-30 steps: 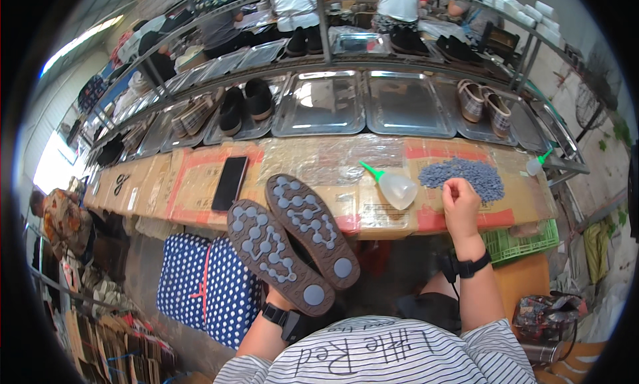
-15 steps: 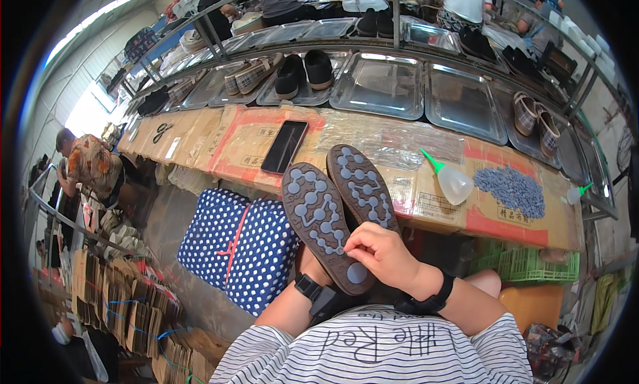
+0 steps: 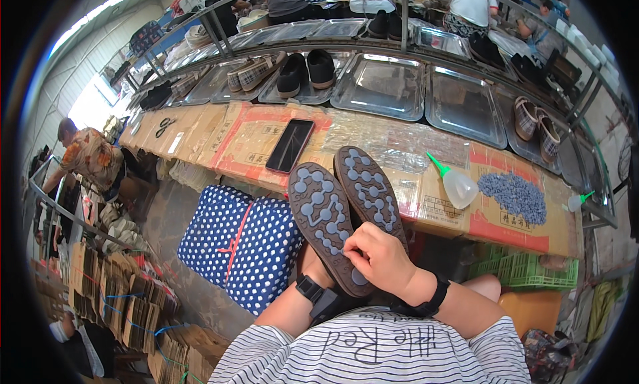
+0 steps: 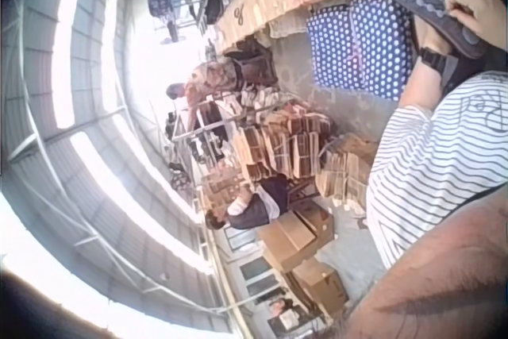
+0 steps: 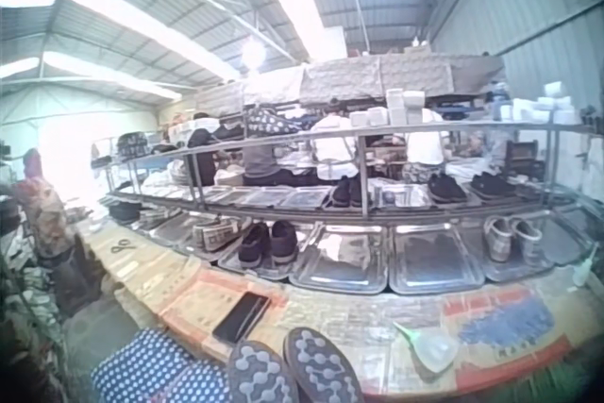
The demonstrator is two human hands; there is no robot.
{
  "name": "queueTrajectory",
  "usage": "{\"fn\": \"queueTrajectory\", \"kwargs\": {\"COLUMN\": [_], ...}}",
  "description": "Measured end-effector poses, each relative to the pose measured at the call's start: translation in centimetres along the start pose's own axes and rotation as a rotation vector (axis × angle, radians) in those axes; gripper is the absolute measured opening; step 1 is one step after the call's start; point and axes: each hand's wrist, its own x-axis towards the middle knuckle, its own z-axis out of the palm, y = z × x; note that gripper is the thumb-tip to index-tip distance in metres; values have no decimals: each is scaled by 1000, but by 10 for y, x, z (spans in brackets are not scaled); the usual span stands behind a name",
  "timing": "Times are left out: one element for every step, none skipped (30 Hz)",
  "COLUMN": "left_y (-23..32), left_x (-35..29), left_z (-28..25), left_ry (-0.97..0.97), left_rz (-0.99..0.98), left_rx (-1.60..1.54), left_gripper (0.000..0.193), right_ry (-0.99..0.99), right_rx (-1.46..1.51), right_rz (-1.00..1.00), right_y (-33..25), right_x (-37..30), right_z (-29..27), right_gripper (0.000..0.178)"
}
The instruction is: Applying adhesive and placing small blue components onto shoe soles at a production line station.
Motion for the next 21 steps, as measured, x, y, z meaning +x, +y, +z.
{"fn": "queueTrajectory", "kwargs": {"left_y": [0, 0, -1, -1, -1, -1, -2, -2, 0, -1, -3, -4, -5, -3, -3, -5, -4, -3, -5, -2, -4], "left_x": [0, 0, 1, 0, 1, 1, 1, -1, 1, 1, -1, 0, 1, 5, 4, 3, 4, 3, -1, 0, 7], "left_z": [1, 2, 3, 4, 5, 6, 4, 2, 1, 0, -1, -1, -1, 0, -3, -3, -5, -7, -7, -7, -3], "left_ry": [18, 36, 53, 73, 93, 112, 114, 111, 109, 105, 101, 97, 93, 89, 86, 82, 79, 76, 74, 72, 69], "left_rz": [-14, -29, -43, -57, -70, -84, -83, -83, -83, -84, -85, -86, -87, -89, -90, -92, -94, -96, -96, -97, -97], "left_rx": [-41, -83, -125, -166, -207, -249, -249, -246, -241, -236, -231, -225, -220, -215, -209, -204, -198, -192, -184, -176, -168], "left_gripper": [14, 15, 15, 15, 15, 15, 15, 15, 15, 15, 15, 15, 16, 16, 16, 16, 16, 16, 16, 16, 16], "right_ry": [1, 44, 88, 88, 84, 81, 80, 31, -18, -17, -26, -35, -34, -35, -35, -34, -44, -53, -50, -79, -107], "right_rx": [-1, -43, -86, -85, -158, -231, -230, -317, -405, -405, -418, -430, -431, -447, -463, -463, -486, -509, -507, -559, -612], "right_rz": [0, -93, -185, -186, -285, -384, -385, -434, -482, -482, -501, -520, -520, -514, -508, -507, -501, -495, -496, -511, -525], "right_y": [1, 2, 3, 4, 6, 7, 6, 3, 2, 3, 4, 5, 5, 5, 5, 3, 1, -1, -2, -3, -4], "right_x": [-1, -3, -5, -7, -9, -12, -14, -16, -17, -19, -20, -21, -22, -22, -22, -22, -21, -21, -21, -22, -22], "right_z": [0, 1, 1, 1, 1, 0, -3, -6, -8, -10, -11, -11, -11, -11, -10, -10, -11, -11, -10, -9, -8], "right_gripper": [15, 17, 19, 19, 21, 25, 25, 30, 35, 35, 38, 42, 42, 43, 43, 43, 43, 42, 42, 42, 42]}}
